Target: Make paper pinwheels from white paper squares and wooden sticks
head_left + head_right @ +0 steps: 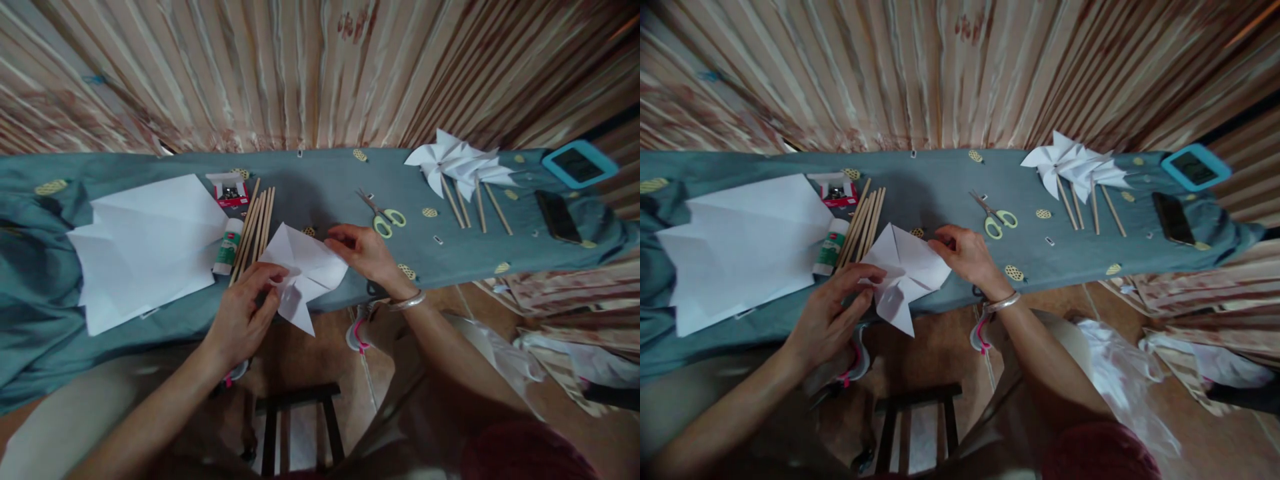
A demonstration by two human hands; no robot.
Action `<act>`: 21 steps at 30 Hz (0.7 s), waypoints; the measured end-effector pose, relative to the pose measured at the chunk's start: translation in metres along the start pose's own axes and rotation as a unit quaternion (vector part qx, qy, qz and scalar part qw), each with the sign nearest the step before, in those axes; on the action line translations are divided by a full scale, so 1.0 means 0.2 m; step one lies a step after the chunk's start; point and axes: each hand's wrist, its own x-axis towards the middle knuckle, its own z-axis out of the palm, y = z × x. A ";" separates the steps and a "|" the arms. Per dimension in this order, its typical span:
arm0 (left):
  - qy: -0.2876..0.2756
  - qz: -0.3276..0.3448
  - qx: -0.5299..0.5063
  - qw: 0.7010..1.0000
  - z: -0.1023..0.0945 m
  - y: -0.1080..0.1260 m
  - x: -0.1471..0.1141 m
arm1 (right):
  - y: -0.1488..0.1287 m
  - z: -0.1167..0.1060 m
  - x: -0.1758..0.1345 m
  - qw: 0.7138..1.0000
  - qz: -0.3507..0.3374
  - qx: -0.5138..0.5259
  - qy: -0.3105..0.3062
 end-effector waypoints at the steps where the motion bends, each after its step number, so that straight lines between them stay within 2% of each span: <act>1: 0.000 0.000 0.001 1.000 0.00 0.00 0.00 | 0.01 0.00 0.01 0.999 0.007 0.035 -0.015; 5: 0.009 0.014 0.004 1.000 -0.02 0.02 0.00 | 0.04 0.03 0.02 0.978 0.045 0.189 -0.080; 7: 0.020 0.024 0.001 1.000 -0.02 0.04 0.00 | 0.05 0.03 0.02 0.961 0.078 0.250 -0.086; 9: 0.033 0.033 0.000 0.999 -0.02 0.05 0.01 | 0.07 0.01 0.01 0.949 0.112 0.291 -0.046; 13: 0.047 0.041 0.013 0.998 -0.02 0.06 0.02 | 0.15 -0.07 -0.03 0.923 0.150 0.335 0.119; 15: 0.043 0.044 0.021 0.998 -0.01 0.07 0.03 | 0.17 -0.09 -0.07 0.913 0.155 0.341 0.161; 17: 0.036 0.048 0.027 0.998 0.00 0.07 0.04 | 0.17 -0.08 -0.13 0.918 0.161 0.331 0.148; 21: 0.013 0.056 0.036 0.998 0.04 0.08 0.05 | 0.11 -0.03 -0.30 0.945 0.139 0.285 0.081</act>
